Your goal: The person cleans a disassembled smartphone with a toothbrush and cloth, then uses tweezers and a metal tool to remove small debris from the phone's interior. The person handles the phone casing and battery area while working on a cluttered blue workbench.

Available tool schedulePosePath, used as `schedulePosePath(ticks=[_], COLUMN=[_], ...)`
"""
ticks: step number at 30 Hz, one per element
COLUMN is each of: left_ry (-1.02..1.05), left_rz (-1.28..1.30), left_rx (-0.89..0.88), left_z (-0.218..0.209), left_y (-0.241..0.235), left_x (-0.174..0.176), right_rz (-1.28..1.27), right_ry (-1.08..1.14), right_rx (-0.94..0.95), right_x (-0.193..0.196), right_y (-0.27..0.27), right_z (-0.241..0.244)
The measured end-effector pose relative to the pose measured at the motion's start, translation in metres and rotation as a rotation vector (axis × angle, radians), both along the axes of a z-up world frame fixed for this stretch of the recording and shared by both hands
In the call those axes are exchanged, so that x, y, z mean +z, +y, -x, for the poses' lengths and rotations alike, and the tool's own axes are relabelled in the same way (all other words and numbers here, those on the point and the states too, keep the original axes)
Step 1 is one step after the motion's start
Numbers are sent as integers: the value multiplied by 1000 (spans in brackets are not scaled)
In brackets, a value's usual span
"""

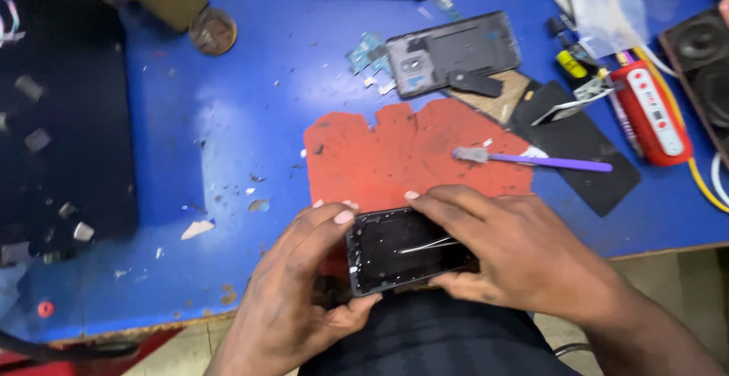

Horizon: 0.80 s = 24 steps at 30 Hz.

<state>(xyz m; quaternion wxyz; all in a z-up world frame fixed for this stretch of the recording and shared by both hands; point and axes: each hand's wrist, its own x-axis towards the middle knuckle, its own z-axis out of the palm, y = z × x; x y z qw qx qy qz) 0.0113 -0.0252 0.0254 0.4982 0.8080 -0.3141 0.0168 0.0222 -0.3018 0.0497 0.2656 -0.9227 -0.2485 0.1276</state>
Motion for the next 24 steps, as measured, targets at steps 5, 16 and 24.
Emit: schedulePosePath(ticks=[5, 16, 24], left_ry=[47, -427, -816], left_rz=[84, -425, -427], left_rx=[0, 244, -48], left_z=[-11, -93, -213], left_y=[-4, -38, -146], left_x=[4, 45, 29], right_rz=[-217, -1642, -1500], right_ry=[-84, 704, 594], right_rx=[-31, -448, -681], right_x=[-10, -62, -68], right_y=[-22, -89, -106], right_z=[2, 7, 10])
